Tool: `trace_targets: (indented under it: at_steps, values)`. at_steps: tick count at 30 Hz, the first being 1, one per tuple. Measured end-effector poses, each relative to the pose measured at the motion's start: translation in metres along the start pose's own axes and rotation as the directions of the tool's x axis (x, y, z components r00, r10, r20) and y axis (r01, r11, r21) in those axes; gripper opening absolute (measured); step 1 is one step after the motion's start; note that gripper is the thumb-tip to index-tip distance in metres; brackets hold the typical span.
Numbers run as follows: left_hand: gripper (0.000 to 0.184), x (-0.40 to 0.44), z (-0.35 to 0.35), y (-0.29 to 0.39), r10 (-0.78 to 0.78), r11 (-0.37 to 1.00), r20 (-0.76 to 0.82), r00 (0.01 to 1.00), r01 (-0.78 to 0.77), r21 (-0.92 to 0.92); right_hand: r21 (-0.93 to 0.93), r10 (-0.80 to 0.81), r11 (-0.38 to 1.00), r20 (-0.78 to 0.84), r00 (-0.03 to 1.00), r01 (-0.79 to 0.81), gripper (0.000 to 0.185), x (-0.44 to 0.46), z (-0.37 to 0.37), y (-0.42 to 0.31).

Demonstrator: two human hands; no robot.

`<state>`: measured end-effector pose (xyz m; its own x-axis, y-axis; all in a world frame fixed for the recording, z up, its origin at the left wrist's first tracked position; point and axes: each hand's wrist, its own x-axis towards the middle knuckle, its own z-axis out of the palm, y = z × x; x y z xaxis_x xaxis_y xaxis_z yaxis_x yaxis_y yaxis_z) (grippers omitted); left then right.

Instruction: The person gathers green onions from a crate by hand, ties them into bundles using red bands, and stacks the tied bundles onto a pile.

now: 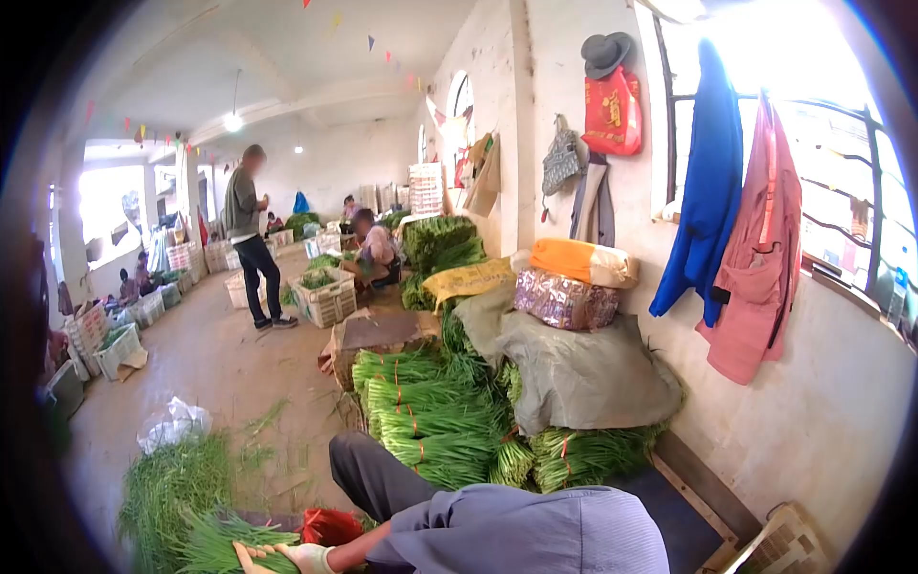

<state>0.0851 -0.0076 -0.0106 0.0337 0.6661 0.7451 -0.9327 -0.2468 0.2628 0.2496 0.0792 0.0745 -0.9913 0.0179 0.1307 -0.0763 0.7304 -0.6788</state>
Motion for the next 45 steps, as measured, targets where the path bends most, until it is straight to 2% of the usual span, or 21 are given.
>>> trace_targets:
  at_steps: [2,3,4,5,7,9,14,19,21,22,23,24,25,26,28,29,31,35,37,41,45]
  values:
    - [0.052,0.01,0.014,-0.008,0.153,0.98,-0.012,0.988,-0.15,0.134,-0.048,0.077,0.996,0.09,0.993,-0.073,0.099,0.001,-0.002,0.0]
    - [0.049,0.019,0.027,-0.013,0.226,0.955,-0.01,0.974,-0.219,0.202,0.113,0.095,0.99,-0.14,0.986,-0.079,0.072,-0.009,-0.002,-0.017]
    - [0.054,0.025,0.05,-0.021,0.37,0.907,-0.497,0.785,-0.19,0.376,0.08,0.07,0.995,-0.155,0.985,-0.058,0.065,-0.007,-0.003,-0.013]
    - [0.06,0.027,0.061,-0.024,0.493,0.861,-0.794,0.355,-0.064,0.505,0.044,0.042,0.998,-0.172,0.984,-0.035,0.058,-0.002,-0.007,-0.006]
    - [0.059,0.02,0.054,-0.023,0.422,0.9,-0.801,0.425,-0.095,0.424,0.113,-0.134,0.974,-0.419,0.898,0.198,0.043,0.007,-0.005,0.007]
    - [0.064,0.022,0.051,-0.028,0.584,0.524,-0.682,0.441,0.437,0.731,0.213,-0.002,0.973,-0.361,0.932,0.085,0.039,0.015,-0.023,0.007]
    - [0.069,0.021,0.042,-0.04,0.394,0.543,-0.724,0.566,0.492,0.68,0.133,0.111,0.988,-0.208,0.972,-0.084,0.046,0.022,-0.045,-0.005]
    - [0.045,0.03,0.039,-0.042,0.637,0.423,-0.561,0.528,0.369,0.828,-0.05,-0.167,0.986,-0.28,0.946,0.159,0.05,0.02,-0.019,0.001]
    - [0.041,0.034,0.052,-0.031,0.661,0.42,-0.553,0.507,0.361,0.832,-0.096,0.036,0.995,-0.022,0.999,-0.038,0.054,0.027,-0.03,-0.005]
    - [0.041,0.04,0.069,-0.025,0.654,0.454,-0.586,0.479,0.371,0.81,-0.073,0.032,0.997,-0.05,0.998,-0.036,0.057,0.018,-0.038,-0.01]
    - [0.03,0.071,0.089,-0.032,0.716,0.693,-0.686,0.128,-0.006,0.721,-0.093,0.007,0.996,0.031,1.0,-0.004,0.059,0.016,-0.033,0.005]
    - [0.018,0.068,0.102,-0.013,0.666,0.745,-0.739,0.099,-0.048,0.665,-0.105,0.064,0.993,0.188,0.98,-0.045,0.053,0.006,-0.047,0.0]
    - [0.012,0.071,0.118,-0.002,0.712,0.692,-0.678,0.18,-0.017,0.722,-0.097,-0.131,0.985,0.103,0.986,0.141,0.036,0.002,-0.036,0.021]
    - [0.006,0.077,0.128,0.0,0.723,0.688,-0.688,-0.06,-0.025,0.725,-0.065,-0.449,0.891,0.021,0.894,0.449,0.019,0.005,-0.025,0.045]
    - [0.01,0.041,0.118,0.018,0.824,0.548,-0.565,-0.035,-0.205,0.811,0.085,-0.223,0.972,0.032,0.974,0.22,0.02,0.0,-0.02,0.048]
    - [0.016,0.039,0.122,0.017,0.854,0.489,-0.513,-0.085,-0.203,0.848,0.2,0.043,0.976,0.224,0.974,-0.089,0.02,0.001,-0.03,0.036]
    - [0.014,0.012,0.116,0.021,0.87,0.458,-0.491,-0.047,-0.29,0.84,0.176,-0.052,0.984,0.188,0.981,0.019,0.022,-0.004,-0.032,0.038]
    - [0.016,-0.015,0.127,0.032,0.91,0.313,-0.369,-0.19,-0.273,0.91,0.173,-0.229,0.967,0.273,0.935,0.186,0.026,-0.008,-0.012,0.073]
    - [0.015,-0.025,0.137,0.036,0.906,0.287,-0.361,-0.223,-0.304,0.908,0.347,0.104,0.891,0.475,0.874,-0.294,0.023,-0.003,-0.025,0.057]
    - [0.013,-0.037,0.146,0.033,0.909,0.267,-0.343,-0.236,-0.301,0.915,0.663,0.106,0.71,0.233,0.967,-0.237,0.024,0.015,-0.015,0.058]
    - [0.014,-0.038,0.148,0.028,0.917,0.26,-0.331,-0.225,-0.294,0.92,0.664,0.099,0.67,0.363,0.927,-0.332,0.03,0.031,-0.03,0.012]
